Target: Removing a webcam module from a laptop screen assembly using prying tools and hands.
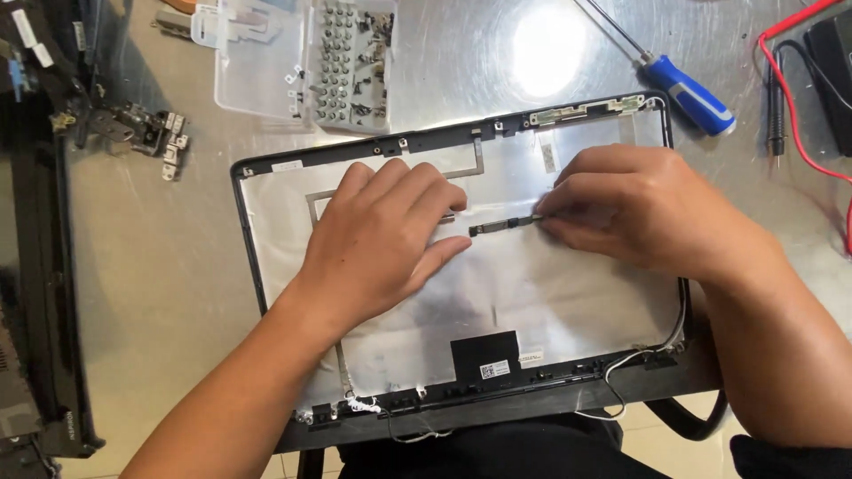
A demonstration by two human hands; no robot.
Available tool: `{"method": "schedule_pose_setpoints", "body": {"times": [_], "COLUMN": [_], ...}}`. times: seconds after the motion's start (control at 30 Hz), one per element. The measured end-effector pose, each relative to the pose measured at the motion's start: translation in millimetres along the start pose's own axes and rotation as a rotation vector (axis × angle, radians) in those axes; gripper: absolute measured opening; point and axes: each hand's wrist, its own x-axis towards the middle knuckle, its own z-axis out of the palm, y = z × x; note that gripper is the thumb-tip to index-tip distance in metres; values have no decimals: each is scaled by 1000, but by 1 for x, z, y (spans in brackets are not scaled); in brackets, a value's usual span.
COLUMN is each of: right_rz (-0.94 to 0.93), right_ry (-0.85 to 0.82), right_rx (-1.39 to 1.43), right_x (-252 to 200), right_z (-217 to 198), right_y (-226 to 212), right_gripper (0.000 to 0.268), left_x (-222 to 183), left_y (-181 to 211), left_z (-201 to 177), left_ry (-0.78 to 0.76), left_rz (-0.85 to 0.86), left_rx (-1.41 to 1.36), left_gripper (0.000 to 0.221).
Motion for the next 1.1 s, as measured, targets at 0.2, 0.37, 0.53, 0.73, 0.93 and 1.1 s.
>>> {"method": "schedule_pose_setpoints", "body": {"times": [0.2,0.37,0.53,0.73,0.93,1.1], "right_rz": [-16,6,-18,270,368,441], "right_ry": [-12,-16,-19,173,322,244], "right_rx": [40,22,21,-229,-242,-402], "right_x": [-1,-3,-4,-26,-68,-51], "right_z": [2,0,-1,-22,-35,-44], "right_y": [5,8,11,33,96,84], "right_gripper": [14,22,24,35,31,40], "left_x": [-2,-1,0,0,-1,1], "left_y": [-4,-7,-8,-5,-8,-9], "left_z": [0,-2,-3,-10,-14,-18], "left_ry": [-81,-101,-106,-185,-133,-139], "left_rz": [-18,5,26,19,34,21], "left_rx": [36,40,74,96,160,119], "left_gripper": [36,35,38,51,41,39]}}
